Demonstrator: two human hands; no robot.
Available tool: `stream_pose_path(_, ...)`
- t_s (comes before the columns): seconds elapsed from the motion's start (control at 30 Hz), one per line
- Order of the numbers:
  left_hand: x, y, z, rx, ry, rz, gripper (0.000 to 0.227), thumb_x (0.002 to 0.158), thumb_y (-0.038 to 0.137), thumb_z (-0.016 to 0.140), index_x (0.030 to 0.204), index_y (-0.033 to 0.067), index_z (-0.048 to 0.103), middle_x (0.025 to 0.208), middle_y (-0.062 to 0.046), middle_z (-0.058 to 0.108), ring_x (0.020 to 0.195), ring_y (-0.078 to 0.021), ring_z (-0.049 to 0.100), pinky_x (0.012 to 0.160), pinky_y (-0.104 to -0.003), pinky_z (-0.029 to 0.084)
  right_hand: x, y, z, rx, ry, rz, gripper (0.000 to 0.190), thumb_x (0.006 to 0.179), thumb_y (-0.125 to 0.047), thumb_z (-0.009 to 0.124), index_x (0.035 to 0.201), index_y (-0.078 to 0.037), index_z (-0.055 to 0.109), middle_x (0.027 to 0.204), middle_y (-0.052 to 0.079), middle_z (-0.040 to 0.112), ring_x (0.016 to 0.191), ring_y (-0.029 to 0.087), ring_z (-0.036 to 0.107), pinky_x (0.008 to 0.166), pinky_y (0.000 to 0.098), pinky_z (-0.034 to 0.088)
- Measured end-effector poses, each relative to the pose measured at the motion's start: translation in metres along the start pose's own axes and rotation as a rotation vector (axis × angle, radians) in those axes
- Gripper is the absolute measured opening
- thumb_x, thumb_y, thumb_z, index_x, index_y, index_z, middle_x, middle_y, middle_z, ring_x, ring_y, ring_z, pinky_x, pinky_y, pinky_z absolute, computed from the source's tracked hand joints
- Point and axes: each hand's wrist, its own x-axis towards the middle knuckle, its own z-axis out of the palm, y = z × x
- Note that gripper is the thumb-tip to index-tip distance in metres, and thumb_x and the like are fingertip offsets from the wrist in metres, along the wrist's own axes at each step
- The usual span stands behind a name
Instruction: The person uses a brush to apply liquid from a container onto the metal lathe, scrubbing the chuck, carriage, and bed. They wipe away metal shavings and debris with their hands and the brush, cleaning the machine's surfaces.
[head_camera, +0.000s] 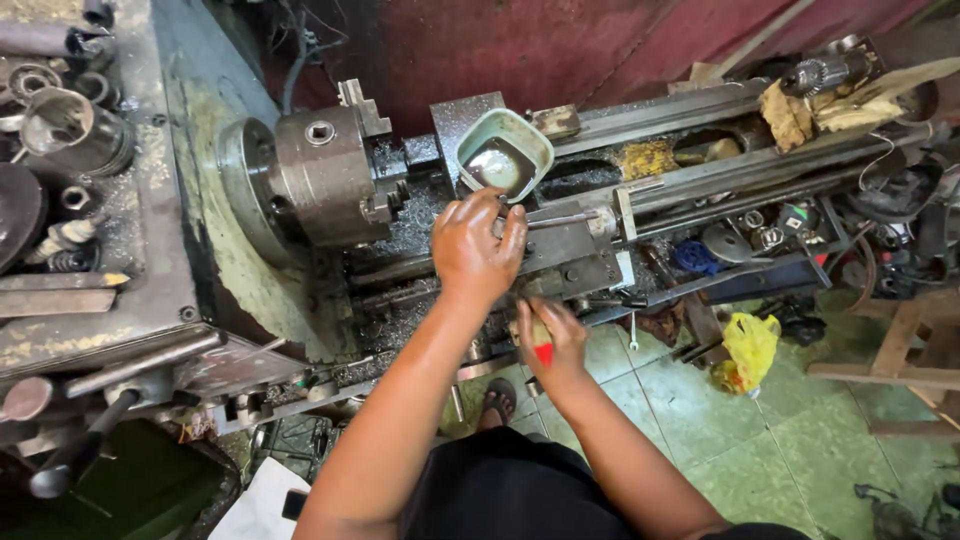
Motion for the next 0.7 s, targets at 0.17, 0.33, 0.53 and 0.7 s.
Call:
stream_pose_path(0.17,0.005,0.003,-0.008,-0.035,-0.015,0.022,0.028,0.093,0.03,0.067,0.072,0.0108,0.065,0.095,-0.009,0.077,0.074,-0.0369,0.071,0.064,-0.046,0.053,0.0,0.002,0.012,-0.062,-0.025,-0.058,0.008,0.084,-0.009,0.083,0.084,-0.004,0.077,0.075,0.013,0.074,0.066,0.033,0.073,0.057,0.0356,0.059)
stream_pose_path(0.33,0.009,0.004,-0.015,-0.058,-0.062,0.002,0.029,0.096,0.027,0.063,0.073,0.01,0.064,0.097,-0.01,0.077,0.075,-0.0386,0.071,0.064,-0.047,0.052,0.005,-0.025,0.01,-0.117,-0.083,-0.079,0.007,0.087,-0.011,0.08,0.084,-0.007,0.075,0.072,0.009,0.071,0.064,0.032,0.072,0.055,0.0358,0.059)
stream_pose_path(0.53,0.017,-0.014,-0.018,-0.103,-0.226,0.034,0.034,0.095,0.035,0.065,0.072,0.0102,0.064,0.098,-0.009,0.077,0.079,-0.0378,0.073,0.065,-0.047,0.055,-0.018,-0.032,0.014,0.069,-0.048,-0.063,0.011,0.083,0.001,0.078,0.077,-0.007,0.075,0.075,0.007,0.075,0.062,0.029,0.072,0.057,0.0318,0.058)
stream_pose_path(0.7,0.042,-0.011,-0.044,-0.158,-0.506,0.061,0.034,0.091,0.043,0.064,0.081,0.0114,0.074,0.104,-0.011,0.077,0.093,-0.0387,0.075,0.074,-0.048,0.059,-0.029,-0.051,0.021,0.028,-0.123,0.03,0.009,0.08,-0.009,0.085,0.082,-0.005,0.077,0.07,0.017,0.073,0.061,0.038,0.072,0.048,0.0394,0.057)
